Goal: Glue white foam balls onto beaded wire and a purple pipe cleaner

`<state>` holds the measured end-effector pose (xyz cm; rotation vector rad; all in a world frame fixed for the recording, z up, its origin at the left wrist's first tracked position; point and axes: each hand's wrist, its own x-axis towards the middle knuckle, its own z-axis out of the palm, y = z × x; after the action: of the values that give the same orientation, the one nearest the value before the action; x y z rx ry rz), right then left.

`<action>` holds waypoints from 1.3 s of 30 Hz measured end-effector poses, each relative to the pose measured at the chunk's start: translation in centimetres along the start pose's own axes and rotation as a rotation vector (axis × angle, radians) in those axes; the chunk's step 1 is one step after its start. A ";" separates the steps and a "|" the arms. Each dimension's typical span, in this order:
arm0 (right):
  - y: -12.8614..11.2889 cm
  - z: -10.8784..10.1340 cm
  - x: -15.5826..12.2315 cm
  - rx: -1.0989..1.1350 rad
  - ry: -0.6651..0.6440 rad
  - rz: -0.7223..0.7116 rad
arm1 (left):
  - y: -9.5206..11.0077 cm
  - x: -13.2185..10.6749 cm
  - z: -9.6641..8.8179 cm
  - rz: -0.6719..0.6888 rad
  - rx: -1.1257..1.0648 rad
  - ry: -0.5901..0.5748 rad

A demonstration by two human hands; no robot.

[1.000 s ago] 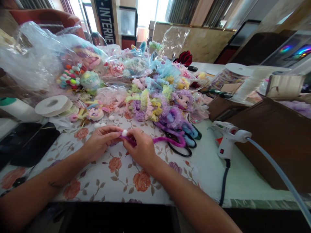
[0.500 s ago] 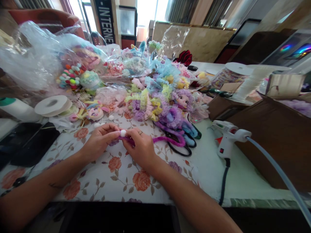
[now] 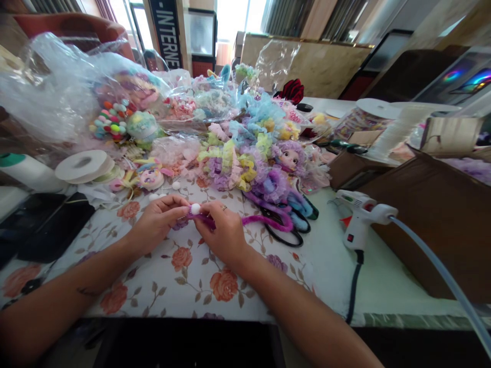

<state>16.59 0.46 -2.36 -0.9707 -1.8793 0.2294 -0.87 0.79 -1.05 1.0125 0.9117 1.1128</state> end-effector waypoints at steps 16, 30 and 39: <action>-0.2 -0.1 0.0 -0.034 -0.056 0.047 | 0.3 0.0 0.2 -0.072 -0.066 0.012; 3.1 -5.9 0.9 -0.280 0.228 0.335 | 1.5 0.8 -0.3 -0.140 -0.338 0.219; 9.0 -15.2 -6.0 -0.820 0.390 0.405 | 0.8 0.9 -0.4 -0.146 -0.235 0.213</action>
<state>35.09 -1.49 -3.50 -1.7972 -1.3874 -0.5097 -1.24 1.84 -0.50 0.6341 0.9822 1.1871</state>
